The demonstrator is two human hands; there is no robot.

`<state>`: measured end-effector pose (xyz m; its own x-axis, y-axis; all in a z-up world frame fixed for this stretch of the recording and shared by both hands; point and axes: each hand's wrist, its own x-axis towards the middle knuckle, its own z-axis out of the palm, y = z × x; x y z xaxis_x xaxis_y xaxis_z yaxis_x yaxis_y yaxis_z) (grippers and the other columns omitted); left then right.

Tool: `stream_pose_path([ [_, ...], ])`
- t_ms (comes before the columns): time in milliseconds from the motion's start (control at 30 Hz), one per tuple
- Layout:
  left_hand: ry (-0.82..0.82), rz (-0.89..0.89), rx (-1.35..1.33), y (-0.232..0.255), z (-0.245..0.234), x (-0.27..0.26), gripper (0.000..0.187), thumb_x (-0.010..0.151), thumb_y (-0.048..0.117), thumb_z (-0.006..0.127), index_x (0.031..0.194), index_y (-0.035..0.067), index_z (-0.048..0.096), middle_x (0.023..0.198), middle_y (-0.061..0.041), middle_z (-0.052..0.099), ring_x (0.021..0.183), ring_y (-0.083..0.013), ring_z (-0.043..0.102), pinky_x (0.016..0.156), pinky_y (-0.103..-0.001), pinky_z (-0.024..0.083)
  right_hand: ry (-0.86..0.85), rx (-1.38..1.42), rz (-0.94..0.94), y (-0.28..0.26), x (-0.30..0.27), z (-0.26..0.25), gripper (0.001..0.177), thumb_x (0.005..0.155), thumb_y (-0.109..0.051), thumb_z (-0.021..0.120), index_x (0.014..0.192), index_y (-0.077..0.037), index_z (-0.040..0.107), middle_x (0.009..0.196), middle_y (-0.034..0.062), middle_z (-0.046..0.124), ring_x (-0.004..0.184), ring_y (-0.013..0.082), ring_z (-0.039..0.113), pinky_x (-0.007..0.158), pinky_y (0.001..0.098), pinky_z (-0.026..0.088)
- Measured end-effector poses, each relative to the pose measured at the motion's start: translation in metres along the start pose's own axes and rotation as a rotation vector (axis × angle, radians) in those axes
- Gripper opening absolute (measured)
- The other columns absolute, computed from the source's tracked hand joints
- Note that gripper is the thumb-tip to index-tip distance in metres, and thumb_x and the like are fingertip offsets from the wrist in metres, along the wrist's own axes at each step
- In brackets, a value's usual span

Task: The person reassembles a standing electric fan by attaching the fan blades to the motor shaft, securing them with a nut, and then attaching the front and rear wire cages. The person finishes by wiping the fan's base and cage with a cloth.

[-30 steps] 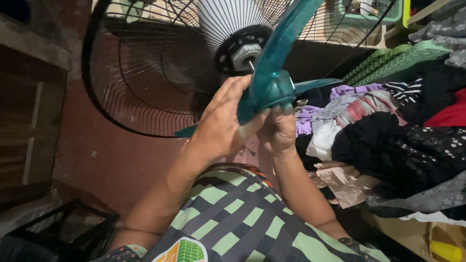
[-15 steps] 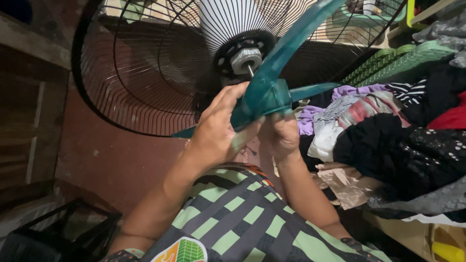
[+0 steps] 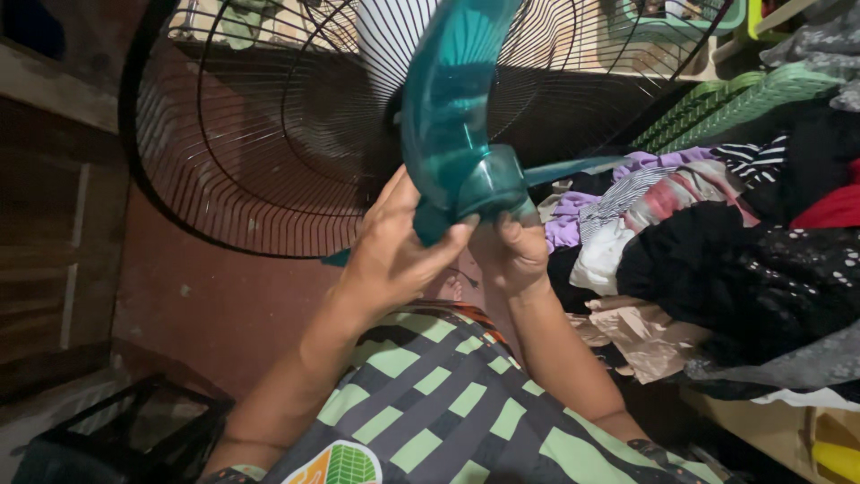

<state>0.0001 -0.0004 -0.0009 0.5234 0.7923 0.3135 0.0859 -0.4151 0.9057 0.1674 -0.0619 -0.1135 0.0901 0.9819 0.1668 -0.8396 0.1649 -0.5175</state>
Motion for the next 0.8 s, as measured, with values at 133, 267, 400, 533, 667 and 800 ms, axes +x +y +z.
stream_pose_path([
  [133, 0.01, 0.0, 0.06, -0.002, 0.003, 0.0, 0.045, 0.091, 0.012, 0.076, 0.132, 0.005, 0.058, 0.122, -0.014, 0.063, 0.111, -0.0305, 0.066, 0.097, -0.04, 0.054, -0.003, 0.033, 0.024, 0.001, -0.001, -0.002, 0.047, 0.104, -0.02, 0.075, 0.141, 0.002, 0.054, 0.132, 0.0121, 0.065, 0.125, 0.025, 0.061, 0.114, 0.0421, 0.045],
  [267, 0.01, -0.022, 0.027, -0.003, 0.003, 0.0, 0.044, 0.093, 0.014, 0.077, 0.132, 0.004, 0.058, 0.118, -0.013, 0.063, 0.106, -0.0283, 0.067, 0.094, -0.038, 0.055, 0.016, 0.044, 0.023, 0.001, 0.001, -0.002, 0.05, 0.103, -0.02, 0.074, 0.144, 0.0, 0.053, 0.138, 0.0116, 0.063, 0.131, 0.0261, 0.06, 0.118, 0.0444, 0.044],
  [400, 0.025, 0.009, 0.072, -0.004, 0.003, 0.002, 0.043, 0.092, 0.013, 0.078, 0.129, 0.003, 0.058, 0.119, -0.013, 0.062, 0.107, -0.0289, 0.066, 0.096, -0.037, 0.054, 0.062, 0.026, 0.005, 0.004, 0.005, 0.001, 0.052, 0.102, -0.019, 0.071, 0.146, -0.002, 0.05, 0.142, 0.0117, 0.06, 0.134, 0.0268, 0.058, 0.12, 0.0447, 0.043],
  [533, 0.057, 0.021, 0.09, -0.006, 0.003, 0.005, 0.047, 0.092, 0.014, 0.078, 0.133, 0.002, 0.057, 0.122, -0.014, 0.063, 0.111, -0.0308, 0.066, 0.098, -0.038, 0.054, 0.055, 0.014, 0.01, 0.005, 0.009, 0.002, 0.05, 0.107, -0.019, 0.068, 0.149, 0.001, 0.047, 0.144, 0.0143, 0.059, 0.136, 0.0285, 0.057, 0.121, 0.0457, 0.042],
  [667, 0.063, 0.032, 0.148, -0.009, 0.002, 0.009, 0.051, 0.092, 0.016, 0.079, 0.135, 0.002, 0.054, 0.122, -0.016, 0.062, 0.112, -0.0324, 0.066, 0.097, -0.039, 0.054, 0.059, 0.014, 0.005, 0.009, 0.013, 0.003, 0.054, 0.106, -0.02, 0.067, 0.151, 0.0, 0.045, 0.146, 0.0146, 0.057, 0.137, 0.0287, 0.056, 0.121, 0.0458, 0.042],
  [800, 0.06, 0.064, 0.151, -0.017, 0.0, 0.011, 0.054, 0.092, 0.016, 0.079, 0.137, 0.002, 0.053, 0.122, -0.016, 0.062, 0.11, -0.0329, 0.066, 0.096, -0.039, 0.054, 0.067, 0.0, -0.015, 0.011, 0.016, 0.005, 0.054, 0.105, -0.021, 0.067, 0.15, 0.0, 0.044, 0.146, 0.0136, 0.057, 0.139, 0.0278, 0.055, 0.123, 0.045, 0.042],
])
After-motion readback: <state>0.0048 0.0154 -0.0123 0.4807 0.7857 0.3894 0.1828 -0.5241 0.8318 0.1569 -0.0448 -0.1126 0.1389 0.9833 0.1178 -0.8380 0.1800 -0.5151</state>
